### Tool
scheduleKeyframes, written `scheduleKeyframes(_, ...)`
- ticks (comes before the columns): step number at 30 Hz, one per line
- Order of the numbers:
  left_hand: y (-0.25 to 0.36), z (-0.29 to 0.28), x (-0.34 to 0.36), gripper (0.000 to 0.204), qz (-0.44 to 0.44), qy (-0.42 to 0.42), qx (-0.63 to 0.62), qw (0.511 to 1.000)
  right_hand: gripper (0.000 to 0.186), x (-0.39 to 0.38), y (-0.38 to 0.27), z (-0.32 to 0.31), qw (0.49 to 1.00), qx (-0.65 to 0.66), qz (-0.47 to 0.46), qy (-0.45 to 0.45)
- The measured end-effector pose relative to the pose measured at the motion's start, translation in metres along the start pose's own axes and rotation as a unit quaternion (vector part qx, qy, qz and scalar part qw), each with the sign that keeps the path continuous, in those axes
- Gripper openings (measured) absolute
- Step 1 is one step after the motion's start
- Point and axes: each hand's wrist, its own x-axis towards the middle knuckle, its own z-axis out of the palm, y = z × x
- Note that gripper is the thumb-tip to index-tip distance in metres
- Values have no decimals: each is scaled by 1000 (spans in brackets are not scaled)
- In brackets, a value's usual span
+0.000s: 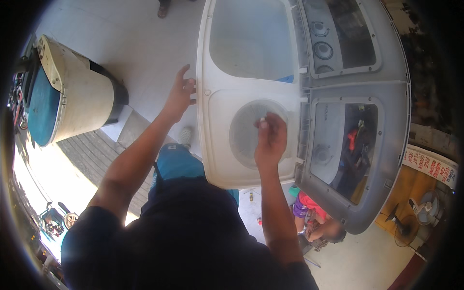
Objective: The person works on the internal wiring of a top-loading washing machine, then reassembles the top panel using a power drill. The person manipulates wires and components inside the machine, then secures the top cover with screws.
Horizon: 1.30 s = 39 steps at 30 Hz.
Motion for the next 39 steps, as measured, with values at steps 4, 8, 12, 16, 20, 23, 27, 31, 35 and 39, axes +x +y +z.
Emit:
scheduleKeyframes(4,-9,11,2,88,61,17,183,981,26,98,21,73,993,83,84,-29)
scheduleKeyframes(8,-13,32,7,94,73,58,328,940,24,191,44,145,989,66,103,-80)
scheduleKeyframes(12,-8,30,8,96,45,28,279,959,20,276,66,211,985,-120,9,-123)
scheduleKeyframes(16,-3,24,13,98,22,-16,271,962,20,314,81,246,980,-129,35,-150)
scheduleKeyframes(20,-4,23,20,99,5,-48,279,959,16,320,81,245,975,-101,73,-182)
scheduleKeyframes(23,-5,23,21,99,19,-50,284,957,23,319,73,243,970,-59,121,-202)
scheduleKeyframes(27,-6,21,19,98,36,-45,273,960,29,311,72,252,972,-16,168,-161)
scheduleKeyframes(31,-10,19,23,97,47,-52,270,960,30,306,90,258,959,64,224,-164)
scheduleKeyframes(35,-15,20,23,96,80,-42,264,960,38,316,111,253,971,-6,112,-210)
scheduleKeyframes(39,-15,19,25,95,87,-45,260,961,50,317,107,247,953,37,199,-227)
